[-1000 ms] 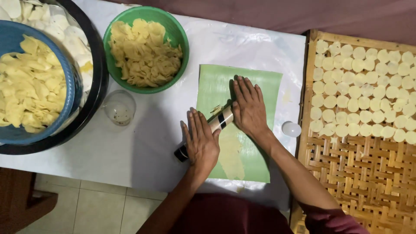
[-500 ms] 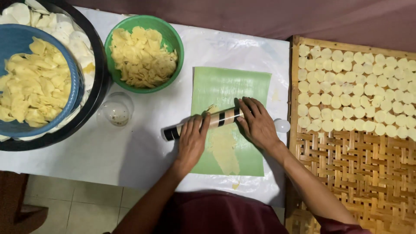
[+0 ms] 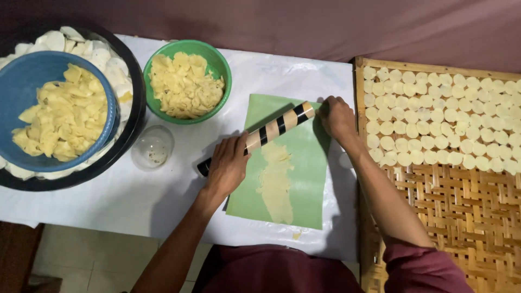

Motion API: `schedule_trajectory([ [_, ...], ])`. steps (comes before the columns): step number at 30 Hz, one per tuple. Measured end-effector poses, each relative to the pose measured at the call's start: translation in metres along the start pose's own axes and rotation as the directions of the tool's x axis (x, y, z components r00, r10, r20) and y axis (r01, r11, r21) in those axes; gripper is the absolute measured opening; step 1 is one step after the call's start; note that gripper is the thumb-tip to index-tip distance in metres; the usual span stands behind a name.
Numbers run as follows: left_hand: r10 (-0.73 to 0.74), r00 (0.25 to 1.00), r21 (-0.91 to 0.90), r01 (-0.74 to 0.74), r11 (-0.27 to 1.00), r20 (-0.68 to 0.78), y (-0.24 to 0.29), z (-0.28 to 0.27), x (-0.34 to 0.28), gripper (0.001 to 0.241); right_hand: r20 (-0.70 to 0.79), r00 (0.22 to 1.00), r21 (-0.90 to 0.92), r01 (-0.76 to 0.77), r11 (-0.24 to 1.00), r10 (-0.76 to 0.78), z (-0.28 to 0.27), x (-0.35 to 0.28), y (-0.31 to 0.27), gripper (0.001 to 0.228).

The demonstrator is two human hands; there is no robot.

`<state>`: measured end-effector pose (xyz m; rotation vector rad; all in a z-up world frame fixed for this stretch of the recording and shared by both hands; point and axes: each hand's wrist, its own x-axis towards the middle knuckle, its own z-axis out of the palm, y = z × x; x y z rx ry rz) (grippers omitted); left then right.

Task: Flattening portions of yellow dough onto a plastic sheet using a rolling pin.

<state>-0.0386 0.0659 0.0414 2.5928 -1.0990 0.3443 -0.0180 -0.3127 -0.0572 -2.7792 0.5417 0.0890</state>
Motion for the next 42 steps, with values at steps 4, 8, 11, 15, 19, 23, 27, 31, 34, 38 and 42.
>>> schedule_trajectory([
  [4,-0.002,0.999,-0.112,0.006,0.994,0.038,-0.002,0.004,-0.001,0.053,0.020,0.999,0.030,-0.052,0.998,0.051,-0.021,-0.059,-0.018,0.026],
  [8,0.033,0.998,-0.128,-0.025,0.991,0.057,-0.007,0.029,-0.010,0.056,0.047,0.979,0.114,-0.204,0.972,0.200,-0.007,-0.092,-0.009,0.034],
  [11,0.055,0.996,-0.163,-0.042,0.986,0.074,-0.001,0.034,-0.018,0.055,0.109,0.955,0.054,-0.283,0.958,0.276,-0.018,-0.117,-0.023,0.041],
  [15,0.043,0.998,-0.192,-0.035,0.981,0.038,0.004,0.035,-0.024,0.054,0.149,0.952,0.048,-0.276,0.960,0.266,-0.034,-0.123,-0.022,0.039],
  [19,0.025,1.000,-0.163,-0.026,0.986,-0.009,-0.002,0.040,-0.016,0.055,-0.008,0.972,0.177,-0.231,0.957,0.236,0.006,-0.095,0.005,0.031],
  [23,0.001,1.000,-0.152,-0.005,0.988,-0.024,-0.004,0.028,-0.005,0.053,-0.009,0.959,0.290,-0.270,0.918,0.284,-0.004,-0.105,-0.016,0.029],
  [27,0.006,1.000,-0.222,-0.003,0.975,0.009,-0.004,0.029,0.004,0.047,0.050,0.969,0.223,-0.247,0.943,0.242,0.006,-0.113,-0.001,0.034],
  [31,0.023,0.999,-0.225,-0.016,0.974,0.027,-0.003,0.035,0.001,0.049,-0.312,0.946,0.082,-0.070,0.994,0.092,-0.034,-0.115,-0.054,0.028],
  [34,0.015,1.000,-0.258,-0.019,0.966,-0.015,-0.001,0.035,0.008,0.044,-0.469,0.877,0.161,0.206,0.965,-0.109,-0.046,-0.103,-0.109,0.039],
  [38,-0.087,0.978,-0.029,0.083,0.996,-0.189,-0.012,0.055,0.026,0.048,-0.317,0.913,0.208,0.329,0.921,-0.255,-0.035,-0.080,-0.158,0.057],
  [42,-0.220,0.953,0.045,0.234,0.971,-0.209,-0.019,0.073,0.039,0.058,-0.439,0.831,0.080,0.413,0.907,-0.340,-0.002,-0.048,-0.147,0.054],
])
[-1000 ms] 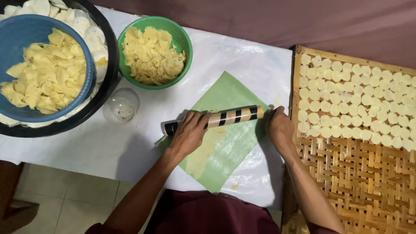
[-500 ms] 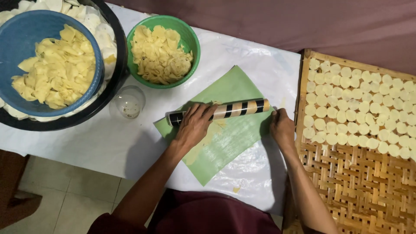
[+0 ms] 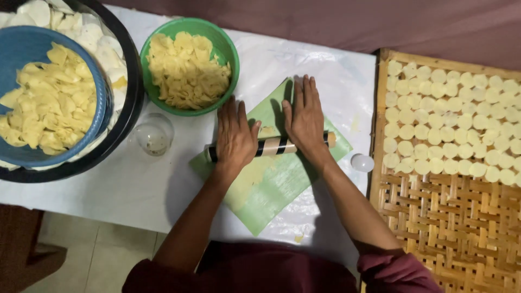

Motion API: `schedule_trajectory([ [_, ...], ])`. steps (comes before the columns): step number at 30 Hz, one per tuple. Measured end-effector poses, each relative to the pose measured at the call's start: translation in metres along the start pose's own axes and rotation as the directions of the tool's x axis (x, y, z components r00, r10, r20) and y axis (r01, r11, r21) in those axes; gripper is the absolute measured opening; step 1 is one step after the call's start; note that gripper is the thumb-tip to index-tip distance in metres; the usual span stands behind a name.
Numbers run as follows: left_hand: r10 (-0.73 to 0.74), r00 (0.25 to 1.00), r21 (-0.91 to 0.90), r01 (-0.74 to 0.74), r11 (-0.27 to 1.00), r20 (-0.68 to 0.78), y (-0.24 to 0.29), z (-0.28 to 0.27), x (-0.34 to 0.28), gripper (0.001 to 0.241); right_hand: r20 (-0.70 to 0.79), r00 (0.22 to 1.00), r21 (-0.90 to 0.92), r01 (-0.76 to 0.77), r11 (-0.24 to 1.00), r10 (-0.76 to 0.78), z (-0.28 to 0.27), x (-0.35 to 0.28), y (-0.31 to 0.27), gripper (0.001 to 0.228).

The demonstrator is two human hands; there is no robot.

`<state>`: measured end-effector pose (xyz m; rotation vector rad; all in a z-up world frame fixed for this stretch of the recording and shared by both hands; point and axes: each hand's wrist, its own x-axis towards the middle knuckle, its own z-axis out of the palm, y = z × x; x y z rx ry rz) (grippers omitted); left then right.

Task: Flattening portions of yellow dough onto a plastic sheet using a rolling pin.

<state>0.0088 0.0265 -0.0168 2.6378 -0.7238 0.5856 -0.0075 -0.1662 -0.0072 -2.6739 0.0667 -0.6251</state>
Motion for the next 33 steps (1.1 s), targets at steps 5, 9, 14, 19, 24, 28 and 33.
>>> schedule_trajectory([
  [5,-0.046,0.993,-0.081,0.055,0.995,0.108,0.010,-0.016,-0.004,0.058,0.111,0.993,-0.011,-0.023,1.000,0.025,-0.012,-0.010,-0.007,0.053],
  [9,-0.015,0.988,0.013,0.013,1.000,0.154,0.022,-0.016,-0.040,0.061,0.177,0.983,-0.071,-0.034,0.997,0.046,-0.017,-0.049,-0.007,0.060],
  [14,0.051,0.988,0.030,-0.056,0.998,0.146,0.041,-0.035,-0.080,0.062,0.142,0.989,-0.160,-0.023,0.987,0.046,-0.025,-0.103,-0.015,0.064],
  [19,0.094,0.980,-0.029,-0.090,0.996,0.175,0.049,-0.051,-0.116,0.065,0.133,0.990,-0.126,-0.021,0.992,0.038,-0.038,-0.143,-0.022,0.066],
  [24,0.056,0.957,-0.112,-0.024,0.993,0.286,0.036,-0.041,-0.079,0.072,0.186,0.981,-0.168,-0.025,0.985,0.057,-0.028,-0.105,-0.015,0.066],
  [28,-0.007,0.933,-0.043,0.024,0.999,0.359,0.017,-0.017,-0.030,0.077,0.157,0.984,-0.102,-0.069,0.992,0.084,-0.019,-0.057,-0.008,0.067],
  [33,0.063,0.969,0.013,-0.068,0.998,0.237,0.026,-0.024,-0.055,0.078,0.154,0.987,-0.160,-0.024,0.987,0.049,-0.024,-0.085,-0.012,0.066],
])
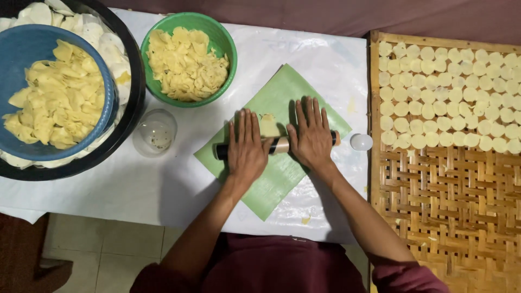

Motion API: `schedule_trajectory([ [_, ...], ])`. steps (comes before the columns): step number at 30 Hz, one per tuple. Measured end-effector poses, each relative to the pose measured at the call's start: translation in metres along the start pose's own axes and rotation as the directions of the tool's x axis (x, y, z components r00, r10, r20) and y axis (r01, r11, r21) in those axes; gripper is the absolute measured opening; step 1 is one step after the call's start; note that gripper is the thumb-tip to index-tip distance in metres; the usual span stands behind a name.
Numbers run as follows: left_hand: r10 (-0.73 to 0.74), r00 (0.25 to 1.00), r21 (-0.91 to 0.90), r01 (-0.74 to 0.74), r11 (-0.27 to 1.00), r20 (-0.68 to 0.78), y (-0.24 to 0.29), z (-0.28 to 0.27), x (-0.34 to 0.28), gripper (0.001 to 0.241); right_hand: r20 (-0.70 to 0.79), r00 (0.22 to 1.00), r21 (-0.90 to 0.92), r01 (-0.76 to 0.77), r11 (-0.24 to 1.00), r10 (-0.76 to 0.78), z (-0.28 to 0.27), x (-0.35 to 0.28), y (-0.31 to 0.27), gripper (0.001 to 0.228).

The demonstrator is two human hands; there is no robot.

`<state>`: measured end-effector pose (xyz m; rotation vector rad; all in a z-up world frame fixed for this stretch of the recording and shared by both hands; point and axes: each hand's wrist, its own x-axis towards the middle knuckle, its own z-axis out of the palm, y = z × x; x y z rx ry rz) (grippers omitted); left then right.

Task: Flattening portions of yellow dough onto a plastic sheet using a rolling pin.

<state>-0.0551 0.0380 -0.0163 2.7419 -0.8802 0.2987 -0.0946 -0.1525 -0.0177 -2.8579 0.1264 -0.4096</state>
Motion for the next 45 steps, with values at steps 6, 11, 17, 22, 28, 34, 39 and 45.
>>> schedule_trajectory([
  [6,0.032,0.999,-0.047,-0.031,0.998,0.038,0.040,-0.024,-0.094,0.077,0.033,0.999,0.087,-0.011,0.996,0.008,-0.010,-0.099,-0.011,0.061],
  [11,0.083,0.996,-0.076,-0.086,0.993,-0.036,0.015,-0.017,-0.094,0.057,-0.094,0.913,0.446,-0.318,0.837,0.397,-0.043,-0.117,-0.010,0.046],
  [17,0.086,0.992,-0.153,-0.099,0.983,-0.093,-0.018,-0.019,-0.080,0.055,0.062,0.623,0.605,-0.645,0.467,0.780,0.003,-0.127,0.027,0.052],
  [22,-0.073,0.976,-0.214,0.029,0.976,-0.204,-0.040,-0.058,-0.067,0.052,0.173,0.625,0.473,-0.731,0.492,0.761,0.031,-0.096,0.050,0.050],
  [28,-0.195,0.941,-0.328,0.098,0.940,-0.278,-0.047,-0.080,-0.059,0.042,0.139,0.680,0.635,-0.618,0.463,0.720,0.013,-0.057,0.055,0.021],
  [34,-0.092,0.980,-0.267,0.042,0.963,-0.178,-0.043,-0.077,-0.067,0.047,0.185,0.748,0.393,-0.651,0.650,0.637,0.005,-0.049,0.100,0.028],
  [39,0.112,0.993,-0.082,-0.113,0.990,-0.023,-0.042,-0.054,-0.064,0.057,0.085,0.841,0.395,-0.521,0.757,0.534,-0.020,-0.050,0.082,0.038],
  [45,0.246,0.969,-0.064,-0.246,0.967,-0.011,-0.018,-0.046,-0.062,0.053,-0.208,0.885,0.458,-0.288,0.841,0.417,-0.068,-0.052,0.013,0.037],
])
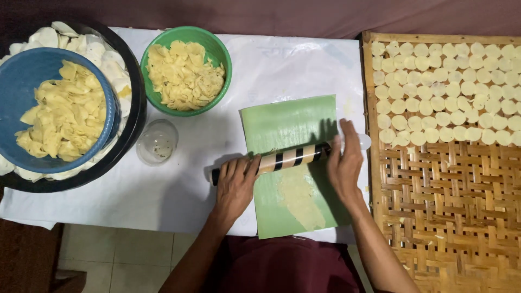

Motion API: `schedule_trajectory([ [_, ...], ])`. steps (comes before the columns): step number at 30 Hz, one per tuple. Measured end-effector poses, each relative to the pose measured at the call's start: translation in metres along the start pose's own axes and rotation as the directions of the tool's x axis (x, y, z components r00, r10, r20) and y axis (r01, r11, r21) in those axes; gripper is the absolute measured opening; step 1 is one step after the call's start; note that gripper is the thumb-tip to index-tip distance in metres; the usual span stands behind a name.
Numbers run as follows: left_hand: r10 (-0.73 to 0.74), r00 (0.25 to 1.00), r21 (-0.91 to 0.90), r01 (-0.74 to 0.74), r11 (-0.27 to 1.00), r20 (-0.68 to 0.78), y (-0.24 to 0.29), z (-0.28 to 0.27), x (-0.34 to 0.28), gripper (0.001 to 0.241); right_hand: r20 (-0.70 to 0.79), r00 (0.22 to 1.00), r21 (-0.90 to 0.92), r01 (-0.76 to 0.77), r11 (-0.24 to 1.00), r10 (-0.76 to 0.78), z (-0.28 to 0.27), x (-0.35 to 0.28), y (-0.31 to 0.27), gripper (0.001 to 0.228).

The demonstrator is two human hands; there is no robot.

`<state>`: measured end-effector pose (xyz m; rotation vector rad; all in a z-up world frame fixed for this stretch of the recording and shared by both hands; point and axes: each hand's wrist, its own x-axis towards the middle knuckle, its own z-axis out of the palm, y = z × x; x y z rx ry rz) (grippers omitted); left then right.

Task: Flattening portions of yellow dough onto a plastic sheet using a rolling pin.

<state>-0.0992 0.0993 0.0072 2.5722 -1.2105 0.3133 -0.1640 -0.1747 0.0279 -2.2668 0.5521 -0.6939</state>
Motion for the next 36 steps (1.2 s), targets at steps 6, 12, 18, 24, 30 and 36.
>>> schedule_trajectory([
  [6,0.023,0.998,-0.001,-0.023,1.000,-0.053,0.001,0.021,0.005,0.046,0.235,0.923,-0.275,0.363,0.890,-0.304,0.043,-0.031,0.029,0.042],
  [12,-0.021,1.000,-0.060,0.020,0.998,-0.008,-0.006,0.016,0.020,0.048,0.253,0.897,-0.344,0.433,0.833,-0.362,0.054,-0.015,0.027,0.047],
  [18,-0.074,0.997,0.069,0.073,0.995,0.010,-0.001,0.029,0.023,0.059,0.206,0.888,-0.387,0.460,0.799,-0.411,0.060,-0.014,0.028,0.053],
  [24,-0.150,0.987,-0.007,0.151,0.989,0.063,-0.004,0.025,0.045,0.059,0.236,0.891,-0.450,0.454,0.769,-0.389,0.069,0.010,0.019,0.049],
  [30,-0.204,0.978,0.072,0.201,0.977,0.034,-0.026,0.039,0.080,0.058,0.552,0.832,-0.456,0.242,0.856,0.059,0.073,0.057,-0.007,0.069],
  [36,-0.294,0.955,0.044,0.295,0.954,-0.031,-0.041,0.053,0.102,0.064,0.567,0.809,-0.445,0.144,0.884,0.154,0.082,0.096,-0.024,0.075],
])
